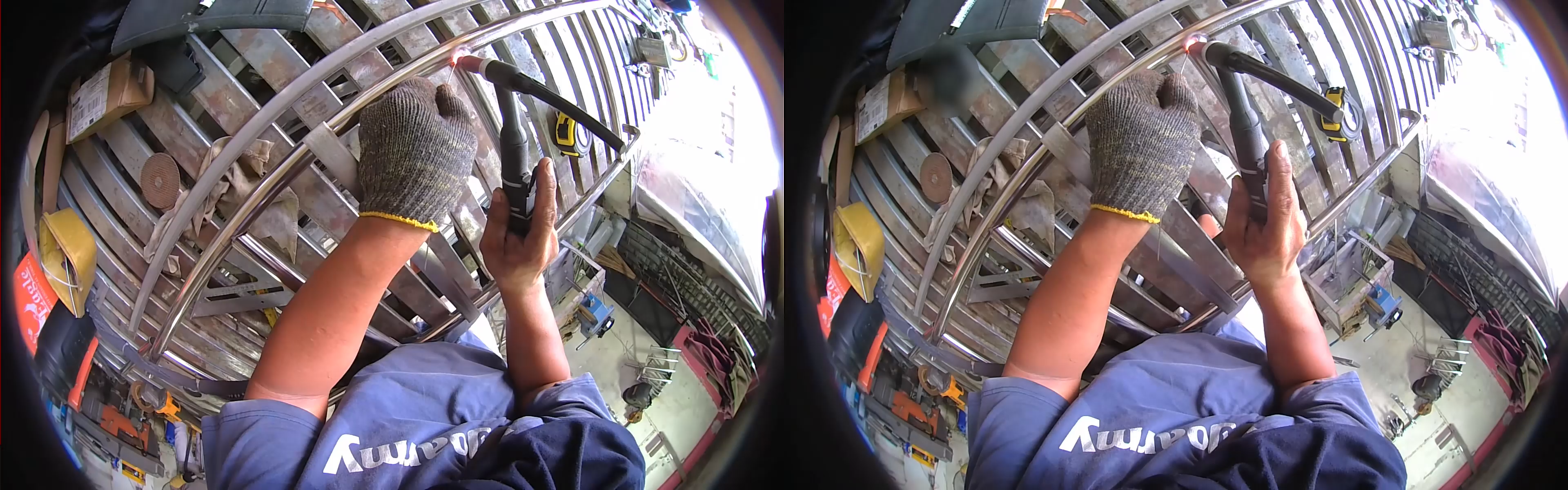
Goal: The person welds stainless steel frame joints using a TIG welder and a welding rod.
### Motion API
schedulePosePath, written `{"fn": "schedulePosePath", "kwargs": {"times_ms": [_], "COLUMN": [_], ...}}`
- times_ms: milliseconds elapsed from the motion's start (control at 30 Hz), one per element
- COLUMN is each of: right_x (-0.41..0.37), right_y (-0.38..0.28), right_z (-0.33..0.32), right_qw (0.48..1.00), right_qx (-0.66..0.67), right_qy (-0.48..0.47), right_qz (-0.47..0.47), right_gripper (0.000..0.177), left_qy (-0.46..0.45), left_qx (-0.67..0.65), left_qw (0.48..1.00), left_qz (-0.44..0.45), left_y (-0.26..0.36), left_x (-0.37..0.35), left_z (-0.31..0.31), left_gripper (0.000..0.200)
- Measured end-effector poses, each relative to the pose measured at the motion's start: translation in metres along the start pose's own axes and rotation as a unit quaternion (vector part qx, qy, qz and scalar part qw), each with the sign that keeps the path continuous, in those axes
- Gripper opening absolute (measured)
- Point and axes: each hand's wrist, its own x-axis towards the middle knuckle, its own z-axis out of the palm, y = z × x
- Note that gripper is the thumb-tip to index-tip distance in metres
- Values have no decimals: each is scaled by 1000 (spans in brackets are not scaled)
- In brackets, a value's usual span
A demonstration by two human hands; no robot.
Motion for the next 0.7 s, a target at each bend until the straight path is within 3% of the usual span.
{"fn": "schedulePosePath", "kwargs": {"times_ms": [333,367,467,533,567,700], "right_x": [3,3,2,-7,-9,-2], "right_y": [2,1,-2,-4,0,-1], "right_z": [-2,-3,-6,-3,2,0], "right_qw": [999,999,999,995,997,1000], "right_qx": [-26,-24,-12,36,43,2], "right_qy": [-28,-33,-40,-31,11,13], "right_qz": [-17,-6,25,83,63,10], "right_gripper": [62,61,65,67,70,70], "left_qy": [18,39,32,0,4,-8], "left_qx": [-2,58,30,-55,-52,-23], "left_qw": [1000,991,991,998,998,1000], "left_qz": [0,117,126,-30,-35,-15], "left_y": [-7,-16,-14,-2,-1,1], "left_x": [0,0,0,1,1,1], "left_z": [8,11,6,3,3,-1], "left_gripper": [31,30,29,30,32,33]}}
